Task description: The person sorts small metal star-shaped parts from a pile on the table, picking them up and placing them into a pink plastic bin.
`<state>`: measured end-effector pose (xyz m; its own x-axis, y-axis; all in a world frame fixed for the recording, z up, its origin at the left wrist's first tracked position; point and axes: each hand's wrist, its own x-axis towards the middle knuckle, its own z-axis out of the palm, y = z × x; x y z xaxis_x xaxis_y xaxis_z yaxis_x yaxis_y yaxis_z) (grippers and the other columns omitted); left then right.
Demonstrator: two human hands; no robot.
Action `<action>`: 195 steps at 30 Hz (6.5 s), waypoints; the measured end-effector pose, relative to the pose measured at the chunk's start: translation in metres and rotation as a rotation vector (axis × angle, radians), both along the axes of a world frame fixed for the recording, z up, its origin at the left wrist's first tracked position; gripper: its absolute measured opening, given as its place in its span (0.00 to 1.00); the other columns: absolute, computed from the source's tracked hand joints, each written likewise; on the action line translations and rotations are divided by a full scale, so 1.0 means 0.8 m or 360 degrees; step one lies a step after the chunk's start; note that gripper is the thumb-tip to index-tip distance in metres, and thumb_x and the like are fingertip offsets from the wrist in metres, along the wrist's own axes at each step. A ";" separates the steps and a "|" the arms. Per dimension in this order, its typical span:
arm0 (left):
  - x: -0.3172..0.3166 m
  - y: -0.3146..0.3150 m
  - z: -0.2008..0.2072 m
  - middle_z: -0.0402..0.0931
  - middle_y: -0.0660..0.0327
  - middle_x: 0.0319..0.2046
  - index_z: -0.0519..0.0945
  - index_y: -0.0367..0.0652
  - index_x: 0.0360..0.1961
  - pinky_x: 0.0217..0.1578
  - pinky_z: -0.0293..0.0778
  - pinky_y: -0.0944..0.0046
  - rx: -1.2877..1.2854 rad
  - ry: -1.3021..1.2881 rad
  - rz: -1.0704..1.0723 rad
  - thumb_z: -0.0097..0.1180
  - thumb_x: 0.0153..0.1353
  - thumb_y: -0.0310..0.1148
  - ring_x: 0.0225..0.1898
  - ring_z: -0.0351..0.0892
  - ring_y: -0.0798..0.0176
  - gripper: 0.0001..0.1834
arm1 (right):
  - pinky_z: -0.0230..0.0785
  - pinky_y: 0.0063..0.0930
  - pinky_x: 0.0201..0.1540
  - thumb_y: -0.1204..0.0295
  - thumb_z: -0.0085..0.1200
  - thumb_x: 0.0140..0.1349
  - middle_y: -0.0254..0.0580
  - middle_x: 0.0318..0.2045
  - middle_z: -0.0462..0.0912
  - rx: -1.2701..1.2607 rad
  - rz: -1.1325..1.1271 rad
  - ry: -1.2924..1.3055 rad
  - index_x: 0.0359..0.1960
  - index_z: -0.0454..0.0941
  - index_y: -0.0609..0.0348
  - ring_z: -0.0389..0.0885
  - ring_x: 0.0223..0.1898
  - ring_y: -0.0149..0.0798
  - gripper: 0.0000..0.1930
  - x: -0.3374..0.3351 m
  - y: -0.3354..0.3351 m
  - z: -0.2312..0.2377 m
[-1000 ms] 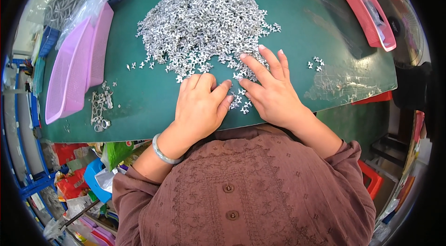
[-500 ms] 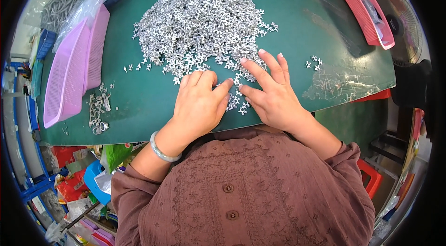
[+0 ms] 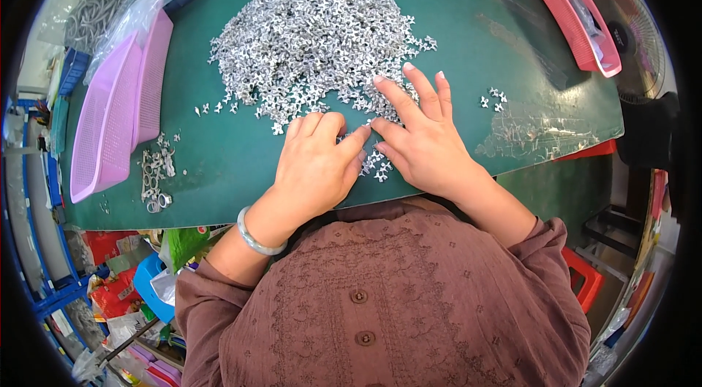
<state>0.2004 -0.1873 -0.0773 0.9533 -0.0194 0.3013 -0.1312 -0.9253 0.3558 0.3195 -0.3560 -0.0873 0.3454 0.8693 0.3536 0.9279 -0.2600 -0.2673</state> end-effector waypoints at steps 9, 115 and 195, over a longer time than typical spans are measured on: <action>-0.012 0.012 0.006 0.73 0.59 0.35 0.83 0.43 0.39 0.43 0.67 0.56 -0.0189 -0.0013 -0.0077 0.64 0.52 0.27 0.39 0.73 0.54 0.11 | 0.37 0.71 0.70 0.67 0.66 0.55 0.44 0.69 0.62 -0.0089 0.0029 0.0106 0.45 0.84 0.50 0.47 0.73 0.61 0.15 0.005 0.007 0.009; -0.063 0.052 -0.036 0.75 0.59 0.29 0.82 0.41 0.32 0.34 0.72 0.55 -0.0475 -0.0293 0.0653 0.65 0.53 0.25 0.33 0.76 0.52 0.06 | 0.43 0.68 0.71 0.76 0.54 0.54 0.48 0.63 0.71 -0.0049 0.0371 -0.0078 0.28 0.83 0.59 0.55 0.72 0.58 0.04 0.013 0.117 0.006; -0.042 0.050 -0.025 0.71 0.62 0.28 0.85 0.46 0.39 0.32 0.72 0.55 -0.0154 -0.0217 0.0585 0.65 0.52 0.26 0.32 0.74 0.54 0.11 | 0.43 0.68 0.71 0.77 0.57 0.52 0.47 0.64 0.69 -0.0226 0.0402 -0.0039 0.30 0.83 0.63 0.55 0.71 0.58 0.05 0.001 0.103 0.017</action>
